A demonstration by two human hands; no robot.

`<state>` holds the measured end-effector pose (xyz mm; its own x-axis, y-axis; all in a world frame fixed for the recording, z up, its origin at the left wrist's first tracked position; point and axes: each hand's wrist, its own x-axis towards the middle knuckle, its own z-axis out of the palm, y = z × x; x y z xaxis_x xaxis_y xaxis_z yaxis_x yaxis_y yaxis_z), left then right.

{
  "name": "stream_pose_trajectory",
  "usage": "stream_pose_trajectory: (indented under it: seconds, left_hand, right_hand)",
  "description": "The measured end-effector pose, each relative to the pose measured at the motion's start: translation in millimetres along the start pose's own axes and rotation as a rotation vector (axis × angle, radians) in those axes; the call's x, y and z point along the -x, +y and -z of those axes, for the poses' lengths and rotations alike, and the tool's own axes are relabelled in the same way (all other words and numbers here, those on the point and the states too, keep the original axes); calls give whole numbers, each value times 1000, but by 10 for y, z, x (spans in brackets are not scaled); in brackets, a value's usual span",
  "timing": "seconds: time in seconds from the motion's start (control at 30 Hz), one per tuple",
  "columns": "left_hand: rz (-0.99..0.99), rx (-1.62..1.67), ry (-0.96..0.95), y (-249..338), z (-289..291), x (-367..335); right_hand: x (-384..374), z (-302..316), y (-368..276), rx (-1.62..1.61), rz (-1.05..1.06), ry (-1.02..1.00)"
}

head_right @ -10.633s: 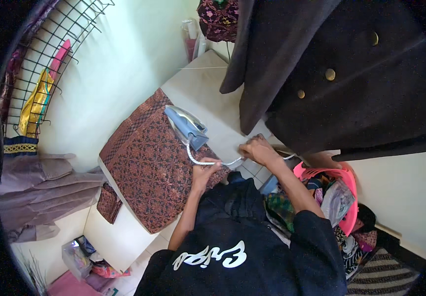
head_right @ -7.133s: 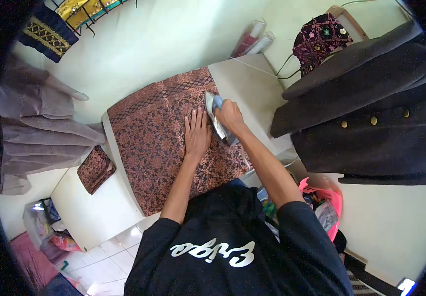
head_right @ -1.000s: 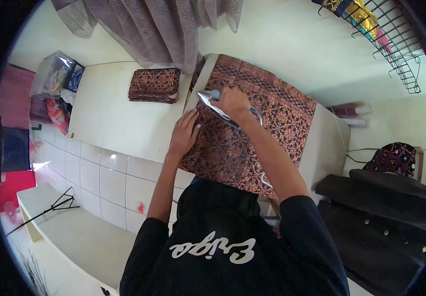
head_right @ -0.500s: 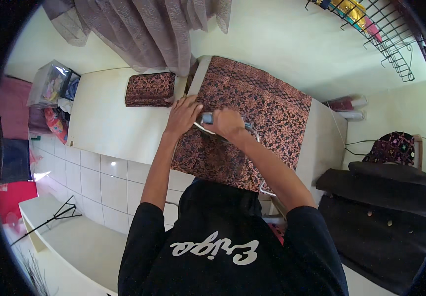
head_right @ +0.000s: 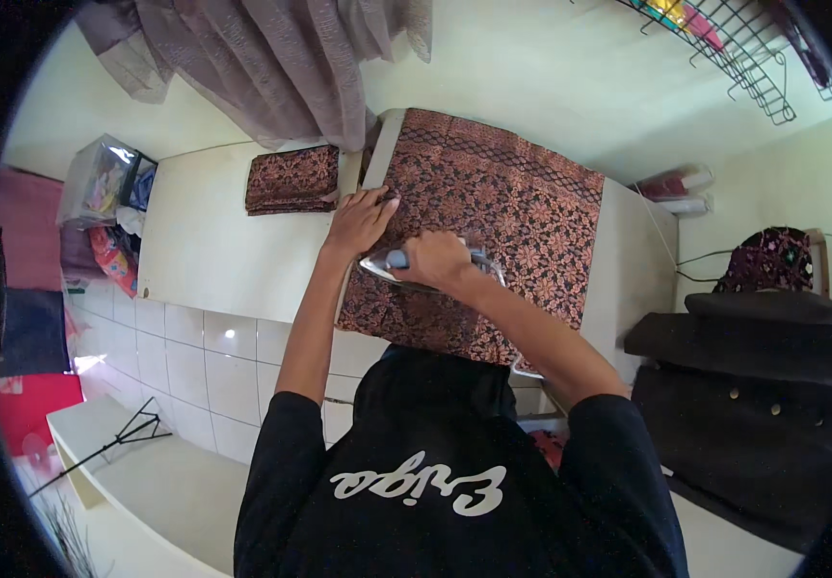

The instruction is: Ironing a piece of patterned brown fabric on a table.

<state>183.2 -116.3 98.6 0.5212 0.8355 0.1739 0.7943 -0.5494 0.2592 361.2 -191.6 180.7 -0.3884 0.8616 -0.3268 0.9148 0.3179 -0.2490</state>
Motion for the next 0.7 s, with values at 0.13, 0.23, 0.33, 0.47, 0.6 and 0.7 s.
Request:
stream_pose_trajectory:
  seconds: [0.13,0.23,0.33,0.47,0.6,0.7]
  left_hand:
    - [-29,-13,50,81,-3,30]
    - [12,-18,35,56,-24,46]
    - [32,-41,-15,126,33,23]
    - [40,-90,9,257,-10,19]
    - [45,-311,10,541,-130,38]
    - [-53,-204,0,1026,-236,19]
  right_hand:
    - [-33,47,25,9,-81,7]
    - [-8,47,94,-10,-116,49]
    - [127,84,258,-9,-177,37]
    - [342,3,765,-37,-320,136]
    - [482,52,1036,-115,-493,210]
    - [572,54,1180,-193,-571,278]
